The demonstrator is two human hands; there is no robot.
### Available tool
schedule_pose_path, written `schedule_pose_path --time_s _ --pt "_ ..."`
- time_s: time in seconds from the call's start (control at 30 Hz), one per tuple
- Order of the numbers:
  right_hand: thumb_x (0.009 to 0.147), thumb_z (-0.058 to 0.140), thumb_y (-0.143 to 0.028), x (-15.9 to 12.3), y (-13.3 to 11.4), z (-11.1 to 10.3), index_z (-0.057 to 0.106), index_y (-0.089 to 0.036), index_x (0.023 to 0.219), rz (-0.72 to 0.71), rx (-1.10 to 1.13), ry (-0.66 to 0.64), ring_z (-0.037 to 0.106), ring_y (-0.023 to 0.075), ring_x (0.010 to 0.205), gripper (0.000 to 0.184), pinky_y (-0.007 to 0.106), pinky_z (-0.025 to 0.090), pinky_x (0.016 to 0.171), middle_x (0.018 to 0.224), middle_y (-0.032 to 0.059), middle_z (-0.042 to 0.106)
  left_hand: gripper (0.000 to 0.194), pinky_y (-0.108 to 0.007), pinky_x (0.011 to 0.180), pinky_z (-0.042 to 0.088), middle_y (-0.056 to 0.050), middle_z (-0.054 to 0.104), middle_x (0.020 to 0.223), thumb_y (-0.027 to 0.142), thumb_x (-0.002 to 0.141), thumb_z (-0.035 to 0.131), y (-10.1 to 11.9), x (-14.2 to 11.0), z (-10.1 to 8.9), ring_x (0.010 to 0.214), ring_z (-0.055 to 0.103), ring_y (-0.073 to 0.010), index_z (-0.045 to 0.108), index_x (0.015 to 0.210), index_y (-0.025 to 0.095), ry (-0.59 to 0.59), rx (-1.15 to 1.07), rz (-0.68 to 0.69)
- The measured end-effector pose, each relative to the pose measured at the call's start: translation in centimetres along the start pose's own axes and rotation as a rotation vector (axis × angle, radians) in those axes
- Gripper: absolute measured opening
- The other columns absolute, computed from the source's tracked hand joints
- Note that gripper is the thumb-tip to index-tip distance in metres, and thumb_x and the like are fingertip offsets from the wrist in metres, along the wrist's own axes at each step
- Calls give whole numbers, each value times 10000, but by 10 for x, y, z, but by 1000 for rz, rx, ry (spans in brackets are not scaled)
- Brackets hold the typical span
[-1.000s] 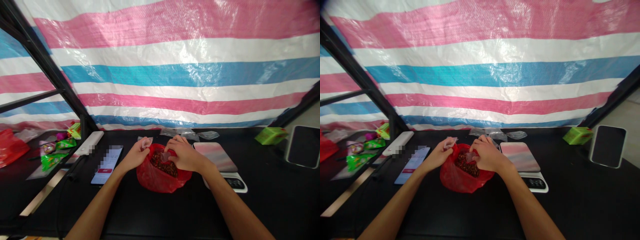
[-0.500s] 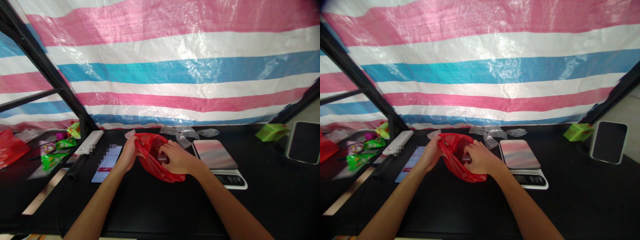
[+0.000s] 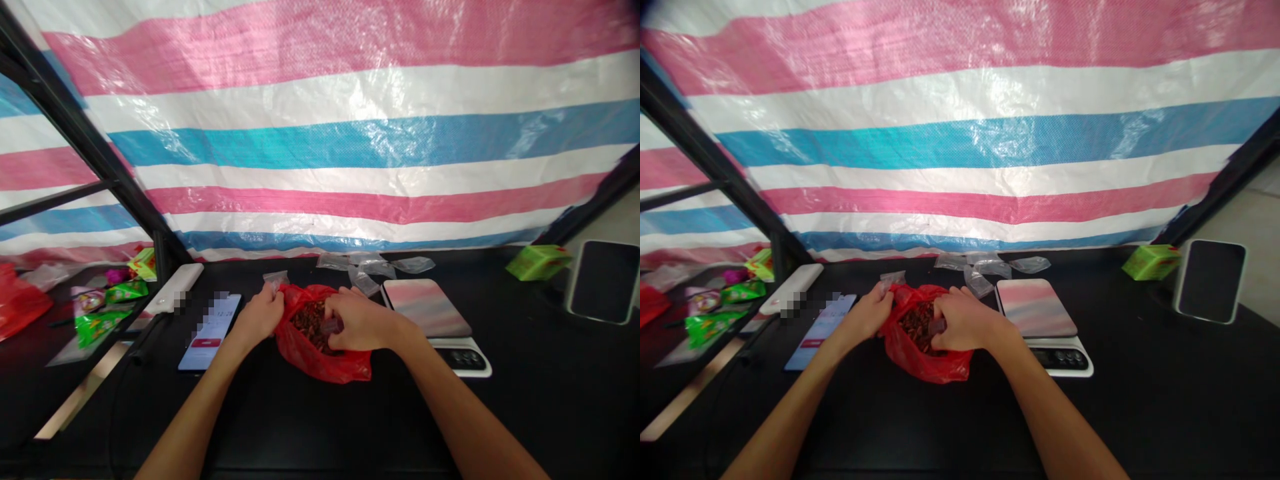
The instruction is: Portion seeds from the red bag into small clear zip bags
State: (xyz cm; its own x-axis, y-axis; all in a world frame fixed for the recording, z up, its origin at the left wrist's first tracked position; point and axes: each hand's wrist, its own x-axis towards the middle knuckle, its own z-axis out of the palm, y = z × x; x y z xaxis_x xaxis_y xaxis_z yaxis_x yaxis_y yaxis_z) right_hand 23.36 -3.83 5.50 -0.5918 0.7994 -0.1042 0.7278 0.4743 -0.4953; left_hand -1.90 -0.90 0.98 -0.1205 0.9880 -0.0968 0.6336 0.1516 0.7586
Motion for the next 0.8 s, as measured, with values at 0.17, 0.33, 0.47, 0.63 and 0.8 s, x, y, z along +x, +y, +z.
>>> schedule_pose_path --time_s 0.17,0.33,0.47,0.63,0.8 --pt "719 749 -237 3 4 3 695 -252 921 -91 18 53 619 294 1090 210 525 248 1151 908 18 716 335 -299 429 481 -33 712 711 413 878 570 7 -13 4 481 642 -232 619 1153 229 -222 -277 -74" --pt "783 763 -255 4 7 3 728 -259 965 -141 42 96 642 251 976 185 465 332 1048 972 25 737 344 -306 431 535 -67 752 824 396 874 597 17 -17 3 598 690 -239 630 1168 221 -338 -523 -121" --pt "782 761 -235 8 10 5 727 -237 977 -162 1 171 646 256 1003 198 391 377 962 979 35 746 365 -326 478 567 -78 737 756 404 886 546 20 -16 1 593 694 -231 641 1141 162 -429 -571 -158" --pt "806 722 -199 12 11 8 719 -224 900 -206 15 175 659 218 903 98 333 402 881 912 13 746 380 -327 487 572 -55 723 711 410 865 543 20 -14 -1 569 678 -215 652 1117 148 -435 -573 -146" --pt "815 749 -229 16 12 12 697 -207 964 -219 0 263 630 243 1012 160 361 392 931 1039 48 735 258 -262 514 538 -38 718 692 308 817 582 20 -8 1 529 644 -166 682 982 136 -460 -731 -202"
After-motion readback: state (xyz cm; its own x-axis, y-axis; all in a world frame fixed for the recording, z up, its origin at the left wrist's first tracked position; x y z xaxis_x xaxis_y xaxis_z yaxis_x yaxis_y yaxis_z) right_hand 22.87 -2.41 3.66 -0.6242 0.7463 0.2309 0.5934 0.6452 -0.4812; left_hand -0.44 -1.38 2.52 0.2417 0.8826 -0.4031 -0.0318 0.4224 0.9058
